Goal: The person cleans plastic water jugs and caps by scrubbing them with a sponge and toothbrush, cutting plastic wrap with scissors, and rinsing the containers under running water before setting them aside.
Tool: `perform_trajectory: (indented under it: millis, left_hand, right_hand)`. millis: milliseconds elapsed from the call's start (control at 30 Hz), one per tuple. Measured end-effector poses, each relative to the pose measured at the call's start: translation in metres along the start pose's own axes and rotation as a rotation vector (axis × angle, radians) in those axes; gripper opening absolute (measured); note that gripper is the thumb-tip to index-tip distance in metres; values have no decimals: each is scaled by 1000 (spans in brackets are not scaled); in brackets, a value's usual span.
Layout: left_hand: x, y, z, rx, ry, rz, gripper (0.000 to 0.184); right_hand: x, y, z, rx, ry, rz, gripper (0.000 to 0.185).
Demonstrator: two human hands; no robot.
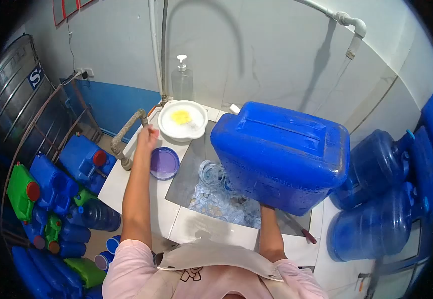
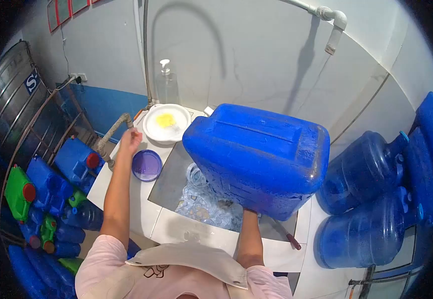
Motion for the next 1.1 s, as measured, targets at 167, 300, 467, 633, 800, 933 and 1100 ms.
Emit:
perform_trajectory:
  millis: [167, 300, 467, 633, 800, 933, 1100]
  left_hand:
    - [-44, -23, -7, -198, 21, -73, 11]
    - [-33, -17, -8, -51, -90, -30, 22]
    - [-30, -30, -37, -85, -238, 325, 54]
    - [-29, -24, -34, -179, -261, 542, 60]
    - [-27, -17, -22, -232, -289, 690, 69]
    - [-25, -15, -12, -244, -382, 658, 57]
    - [-27, -10, -8, -343, -491, 833, 58]
  right_hand:
    - [-2, 0, 0, 7, -2, -14, 36]
    - [-1, -2, 0, 17, 0, -3, 36]
    - [-3, 0, -3, 14, -8, -8, 36]
    - [-3, 3, -5, 5, -12, 0, 36]
    - [-4, 5, -6, -1, -18, 8, 36]
    - [-5, 8, -7, -7, -19, 15, 36]
    - [-6, 7, -6, -7, -19, 23, 36]
Point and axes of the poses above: each hand's wrist, its own z-axis towards the middle knuckle, its own y-axis out of the back of the hand, x = y × z, the point moved 5 cm from there along z, towards the middle knuckle, and after that the axes turned 4 degrees about z, right-handed, at the moved point
